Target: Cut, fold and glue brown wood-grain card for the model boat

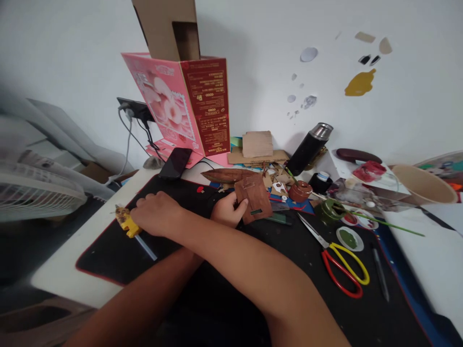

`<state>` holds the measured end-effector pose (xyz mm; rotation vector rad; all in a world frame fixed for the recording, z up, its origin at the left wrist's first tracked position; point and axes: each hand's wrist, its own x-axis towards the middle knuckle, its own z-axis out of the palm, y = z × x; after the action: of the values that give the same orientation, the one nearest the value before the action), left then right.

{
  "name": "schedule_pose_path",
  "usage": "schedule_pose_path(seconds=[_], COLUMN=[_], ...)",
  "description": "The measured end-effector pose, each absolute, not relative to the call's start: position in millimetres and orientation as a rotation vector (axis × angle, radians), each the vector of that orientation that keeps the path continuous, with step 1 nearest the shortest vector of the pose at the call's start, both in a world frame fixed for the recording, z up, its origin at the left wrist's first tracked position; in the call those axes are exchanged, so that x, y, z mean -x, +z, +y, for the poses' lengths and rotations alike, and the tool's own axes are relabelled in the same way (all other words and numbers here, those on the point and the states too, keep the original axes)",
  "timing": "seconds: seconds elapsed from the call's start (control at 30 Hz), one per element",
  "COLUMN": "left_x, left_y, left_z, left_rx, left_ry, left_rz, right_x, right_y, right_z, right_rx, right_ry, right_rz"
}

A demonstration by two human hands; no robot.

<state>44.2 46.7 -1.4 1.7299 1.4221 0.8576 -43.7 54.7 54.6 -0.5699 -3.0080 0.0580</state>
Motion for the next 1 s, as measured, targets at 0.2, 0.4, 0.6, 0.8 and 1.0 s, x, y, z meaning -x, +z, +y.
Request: schedule_pose_path(seconds=[0.2, 0.4, 0.6, 0.8, 1.0], left_x=[-48.5, -50.6, -50.2, -49.9, -59.6], left_y=[4.9, 3.2, 2.1, -4.4, 9.1], left_z=[43.2, 42.1, 43.6, 42.4, 22.9], left_rx=[-1.769, -1.797, -1.79, -1.752, -1.632], left_ry=[0.788, 0.782, 0.784, 0.848, 0.927], left_rz=[1.526, 1.552, 1.527, 1.363, 0.939], right_x=[43.3, 32.5, 7.1, -17.7, -48.7], right_y=[55.8, 64.6, 78.7, 92.6, 114.0], right_z=[51.4, 51.1, 47.5, 48.1, 53.4], right_rx=[0.569, 0.676, 0.735, 0.664, 0.614], right_ry=[0.141, 0.451, 1.028, 1.461, 1.526], right_rz=[-2.968, -2.689, -2.047, -1.457, -1.278])
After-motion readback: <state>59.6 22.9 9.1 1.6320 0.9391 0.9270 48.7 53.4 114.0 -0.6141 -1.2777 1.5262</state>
